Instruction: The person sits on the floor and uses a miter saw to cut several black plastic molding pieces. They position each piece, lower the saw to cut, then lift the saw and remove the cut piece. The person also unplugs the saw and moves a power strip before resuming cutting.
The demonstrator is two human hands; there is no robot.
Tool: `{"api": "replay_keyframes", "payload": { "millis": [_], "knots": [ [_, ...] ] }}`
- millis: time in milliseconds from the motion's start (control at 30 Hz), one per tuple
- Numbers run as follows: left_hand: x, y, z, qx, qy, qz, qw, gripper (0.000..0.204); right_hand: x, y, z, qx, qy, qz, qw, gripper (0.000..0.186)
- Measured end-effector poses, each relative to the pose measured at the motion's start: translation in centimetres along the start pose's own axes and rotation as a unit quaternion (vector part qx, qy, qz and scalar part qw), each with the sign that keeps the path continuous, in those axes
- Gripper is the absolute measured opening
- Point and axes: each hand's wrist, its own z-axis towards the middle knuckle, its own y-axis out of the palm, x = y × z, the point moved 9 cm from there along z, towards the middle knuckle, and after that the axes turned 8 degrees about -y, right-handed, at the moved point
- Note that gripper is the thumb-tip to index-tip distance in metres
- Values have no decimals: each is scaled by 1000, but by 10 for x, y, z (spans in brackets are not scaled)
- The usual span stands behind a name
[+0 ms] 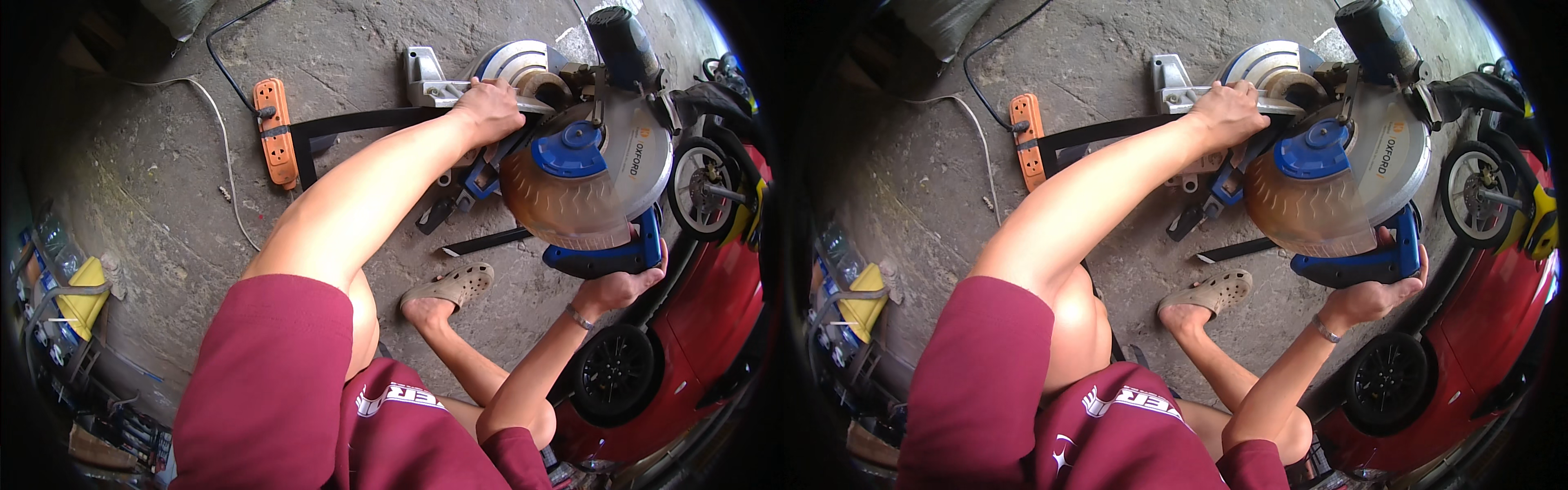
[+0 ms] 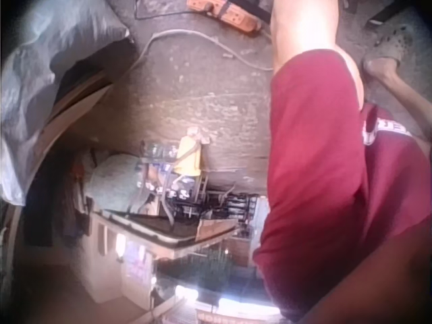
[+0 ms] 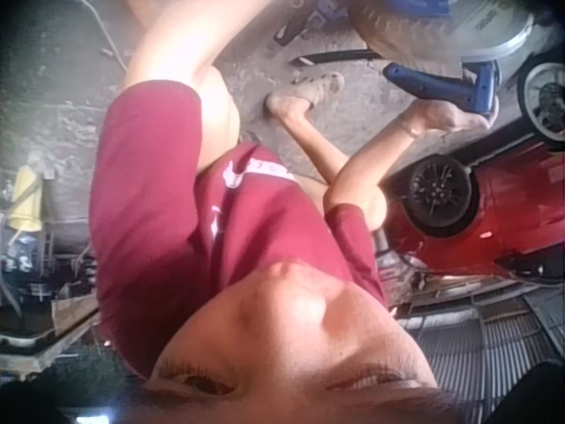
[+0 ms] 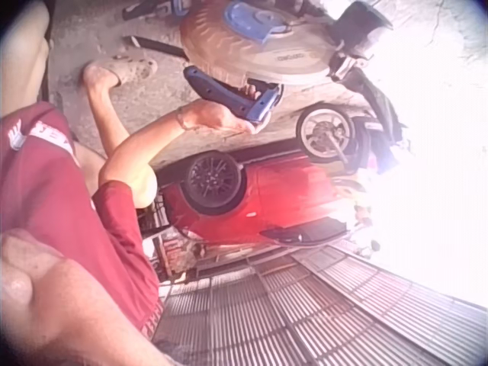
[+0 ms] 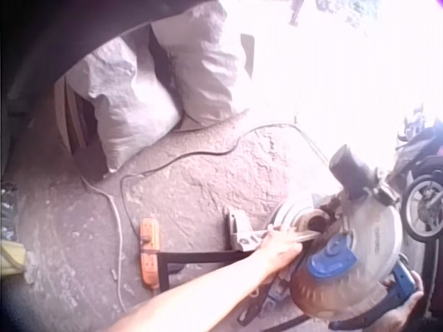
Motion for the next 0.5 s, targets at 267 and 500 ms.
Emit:
{"api": "replay_keyframes", "payload": {
  "millis": [267,500],
  "knots": [
    [-1,-1,-2,4,21,-17,1000,17,-20,2,62,-83,62,-10,995,48],
    [4,2,2,8,25,0,1000,17,-18,2,25,-21,59,12,998,48]
  ]
}}
